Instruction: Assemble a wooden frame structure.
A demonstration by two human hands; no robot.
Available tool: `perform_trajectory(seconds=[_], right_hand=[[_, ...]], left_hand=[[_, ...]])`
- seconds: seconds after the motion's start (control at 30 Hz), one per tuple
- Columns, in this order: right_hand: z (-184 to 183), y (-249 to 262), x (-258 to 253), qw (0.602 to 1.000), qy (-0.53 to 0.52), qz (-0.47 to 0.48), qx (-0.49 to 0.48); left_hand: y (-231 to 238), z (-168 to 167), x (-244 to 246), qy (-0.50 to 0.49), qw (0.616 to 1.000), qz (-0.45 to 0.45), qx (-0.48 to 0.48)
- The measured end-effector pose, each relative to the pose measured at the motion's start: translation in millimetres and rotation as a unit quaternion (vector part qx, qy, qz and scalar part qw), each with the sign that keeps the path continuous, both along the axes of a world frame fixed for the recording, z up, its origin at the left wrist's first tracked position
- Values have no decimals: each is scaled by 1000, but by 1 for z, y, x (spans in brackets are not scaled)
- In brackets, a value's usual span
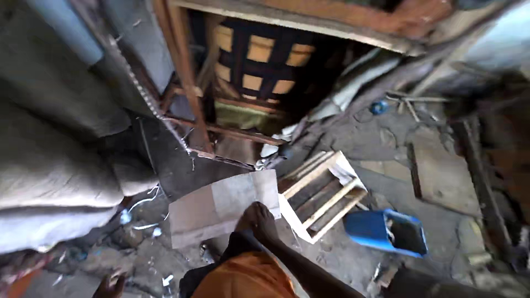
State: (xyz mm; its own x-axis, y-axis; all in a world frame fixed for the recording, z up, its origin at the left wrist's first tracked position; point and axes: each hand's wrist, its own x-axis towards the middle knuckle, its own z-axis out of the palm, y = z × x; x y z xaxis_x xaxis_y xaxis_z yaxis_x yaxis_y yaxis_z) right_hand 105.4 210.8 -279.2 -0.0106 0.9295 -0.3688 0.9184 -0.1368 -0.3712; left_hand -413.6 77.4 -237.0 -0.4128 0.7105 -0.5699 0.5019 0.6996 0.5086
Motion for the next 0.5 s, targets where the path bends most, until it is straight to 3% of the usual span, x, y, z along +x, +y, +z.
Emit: perform_trajectory(seconds=[0.13,0.23,0.37,0.5], right_hand=[[-9,-52,32,991,30,-126,-16],[-2,-52,28,969,97,-227,-21],[10,-23,27,919,143,-367,27],[10,18,46,881,137,-453,-24]], left_hand=[[148,5,50,18,986,-148,70],[220,5,115,64,950,-294,82],[275,-11,173,98,905,-409,59],[311,-31,201,73,906,-416,-2]])
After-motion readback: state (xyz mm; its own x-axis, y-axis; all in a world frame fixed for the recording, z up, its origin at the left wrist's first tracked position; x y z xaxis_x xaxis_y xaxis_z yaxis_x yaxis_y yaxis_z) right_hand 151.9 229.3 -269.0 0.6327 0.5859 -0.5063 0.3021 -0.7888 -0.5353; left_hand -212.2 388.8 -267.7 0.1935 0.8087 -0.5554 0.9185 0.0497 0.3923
